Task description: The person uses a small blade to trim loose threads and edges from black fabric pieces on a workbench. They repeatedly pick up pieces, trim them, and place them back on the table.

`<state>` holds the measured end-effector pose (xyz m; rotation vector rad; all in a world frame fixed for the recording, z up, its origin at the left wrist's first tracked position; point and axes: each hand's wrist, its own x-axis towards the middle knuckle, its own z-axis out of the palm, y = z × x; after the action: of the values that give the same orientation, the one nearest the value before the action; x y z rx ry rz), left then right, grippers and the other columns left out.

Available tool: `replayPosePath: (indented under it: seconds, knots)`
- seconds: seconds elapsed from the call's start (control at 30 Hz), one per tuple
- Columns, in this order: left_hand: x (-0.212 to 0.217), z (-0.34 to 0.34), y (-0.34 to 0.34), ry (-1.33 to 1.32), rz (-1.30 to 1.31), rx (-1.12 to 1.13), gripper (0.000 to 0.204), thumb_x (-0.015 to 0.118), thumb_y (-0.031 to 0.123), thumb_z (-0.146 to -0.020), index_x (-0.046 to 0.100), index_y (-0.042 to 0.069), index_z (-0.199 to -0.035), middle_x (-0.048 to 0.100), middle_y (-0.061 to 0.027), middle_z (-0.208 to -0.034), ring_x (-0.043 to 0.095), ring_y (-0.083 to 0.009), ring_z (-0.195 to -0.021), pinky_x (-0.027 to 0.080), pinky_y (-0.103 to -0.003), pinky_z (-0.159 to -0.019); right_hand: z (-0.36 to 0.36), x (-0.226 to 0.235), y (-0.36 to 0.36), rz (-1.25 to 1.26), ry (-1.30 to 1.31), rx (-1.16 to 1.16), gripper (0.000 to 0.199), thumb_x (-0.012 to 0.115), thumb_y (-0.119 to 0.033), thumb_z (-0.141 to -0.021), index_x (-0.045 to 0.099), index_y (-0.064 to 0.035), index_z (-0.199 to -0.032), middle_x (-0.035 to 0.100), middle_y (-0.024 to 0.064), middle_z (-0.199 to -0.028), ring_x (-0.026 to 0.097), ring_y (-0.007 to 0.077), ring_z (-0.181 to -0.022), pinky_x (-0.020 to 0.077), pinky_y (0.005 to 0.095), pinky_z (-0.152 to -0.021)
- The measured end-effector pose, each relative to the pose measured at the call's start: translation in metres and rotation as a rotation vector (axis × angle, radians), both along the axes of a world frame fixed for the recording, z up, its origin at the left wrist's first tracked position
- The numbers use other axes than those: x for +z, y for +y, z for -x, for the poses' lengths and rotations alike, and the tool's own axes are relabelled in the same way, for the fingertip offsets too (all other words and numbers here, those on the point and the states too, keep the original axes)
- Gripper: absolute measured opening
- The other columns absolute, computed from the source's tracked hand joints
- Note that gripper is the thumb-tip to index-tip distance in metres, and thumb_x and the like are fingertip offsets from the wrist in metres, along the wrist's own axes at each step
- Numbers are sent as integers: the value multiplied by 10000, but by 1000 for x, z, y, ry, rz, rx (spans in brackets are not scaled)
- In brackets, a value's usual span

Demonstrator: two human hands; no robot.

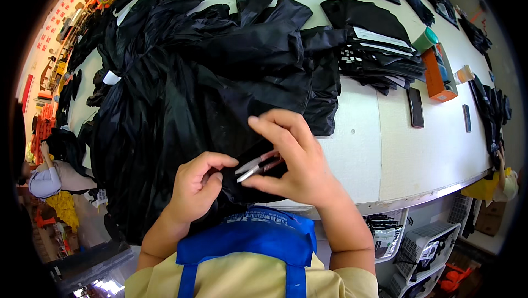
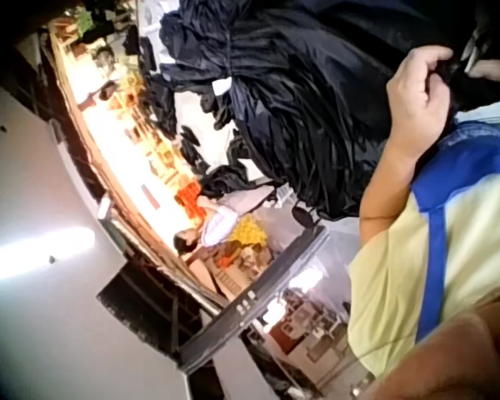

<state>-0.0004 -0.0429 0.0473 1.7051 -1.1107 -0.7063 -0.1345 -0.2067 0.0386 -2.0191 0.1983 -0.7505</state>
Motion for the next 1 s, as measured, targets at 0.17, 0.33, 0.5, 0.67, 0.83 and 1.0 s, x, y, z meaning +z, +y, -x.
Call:
replayPosePath:
  seconds: [0.17,0.33,0.5,0.67,0.83,1.0]
  knots:
    - [-8,-11,3,-64,95,-19,309,450,-70,-734,611,15,-983,602,-79,-842,556,-191,-718,450,-284,-687,-9,14,-6,-9,313,126,574,764,-46,-615,553,-47,-1149,610,122,-996,624,191,-738,533,284,-629]
    - [-1,-9,8,20,75,-49,208,603,8,-786,597,-1,-994,627,-94,-952,605,-188,-881,462,-273,-794,0,0,-8,-316,356,193,222,690,-4,-745,602,-22,-948,617,32,-775,504,49,-651,403,193,-582]
    - [-3,-8,3,363,64,30,193,589,-1,-838,577,6,-1030,598,-36,-962,557,-100,-892,429,-233,-820,-1,-16,-5,-553,163,179,231,678,-15,-778,564,-13,-979,558,7,-820,464,60,-689,375,188,-606]
    - [-9,-15,8,532,55,36,100,564,-9,-859,601,19,-948,585,11,-869,513,-44,-781,413,-191,-728,8,-2,2,-58,59,85,380,718,-59,-724,523,-31,-1050,544,109,-896,527,223,-725,432,290,-654]
    - [-3,-15,4,690,18,76,86,561,18,-869,610,16,-940,582,21,-842,489,-24,-754,390,-170,-694,8,6,0,551,38,-28,358,766,-139,-609,617,-62,-925,581,48,-868,551,221,-723,419,320,-643]
    - [-1,-14,4,706,1,79,113,543,53,-890,591,14,-984,583,23,-838,474,-18,-727,382,-162,-696,4,1,0,509,-28,-7,310,768,-147,-605,644,-79,-880,599,24,-875,552,191,-715,397,315,-614]
